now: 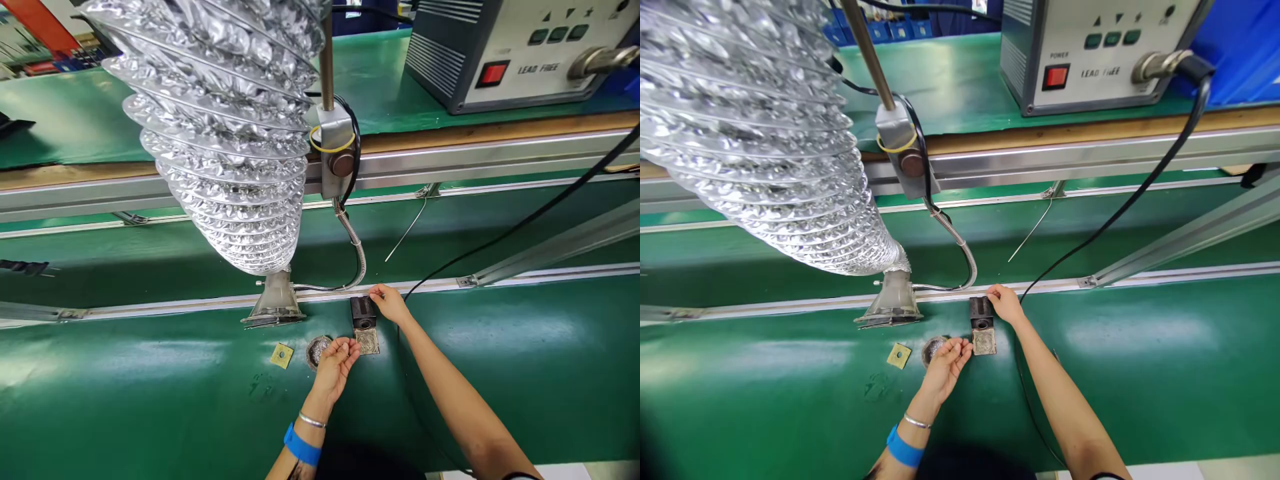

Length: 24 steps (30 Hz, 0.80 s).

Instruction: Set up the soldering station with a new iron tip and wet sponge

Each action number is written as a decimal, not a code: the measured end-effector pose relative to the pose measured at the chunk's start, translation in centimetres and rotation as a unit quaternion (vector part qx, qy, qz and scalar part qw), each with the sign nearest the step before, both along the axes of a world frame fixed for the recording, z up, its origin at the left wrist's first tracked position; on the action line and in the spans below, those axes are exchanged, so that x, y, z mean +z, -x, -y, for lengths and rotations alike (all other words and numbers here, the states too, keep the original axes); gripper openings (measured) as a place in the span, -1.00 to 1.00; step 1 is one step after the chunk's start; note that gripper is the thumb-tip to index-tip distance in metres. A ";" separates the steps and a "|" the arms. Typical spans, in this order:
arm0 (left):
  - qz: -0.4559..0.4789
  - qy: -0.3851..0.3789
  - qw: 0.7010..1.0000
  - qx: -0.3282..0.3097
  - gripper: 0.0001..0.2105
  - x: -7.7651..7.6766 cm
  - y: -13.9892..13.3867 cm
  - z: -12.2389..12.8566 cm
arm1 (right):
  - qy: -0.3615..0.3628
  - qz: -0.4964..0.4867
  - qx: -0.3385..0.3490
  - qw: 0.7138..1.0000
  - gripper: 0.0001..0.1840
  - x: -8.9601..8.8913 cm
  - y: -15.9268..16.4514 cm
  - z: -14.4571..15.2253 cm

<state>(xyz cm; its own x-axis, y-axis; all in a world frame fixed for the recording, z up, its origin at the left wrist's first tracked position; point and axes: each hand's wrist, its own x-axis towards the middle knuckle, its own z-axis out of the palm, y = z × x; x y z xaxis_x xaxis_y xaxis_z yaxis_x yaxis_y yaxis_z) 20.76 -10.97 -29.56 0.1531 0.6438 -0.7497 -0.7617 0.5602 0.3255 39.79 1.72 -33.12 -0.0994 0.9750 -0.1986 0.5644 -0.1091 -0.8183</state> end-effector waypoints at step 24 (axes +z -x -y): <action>-0.060 -0.011 0.998 0.007 -0.80 0.4 -0.2 -2.5 | -0.057 0.080 0.172 0.980 -0.72 1.4 3.5 -1.5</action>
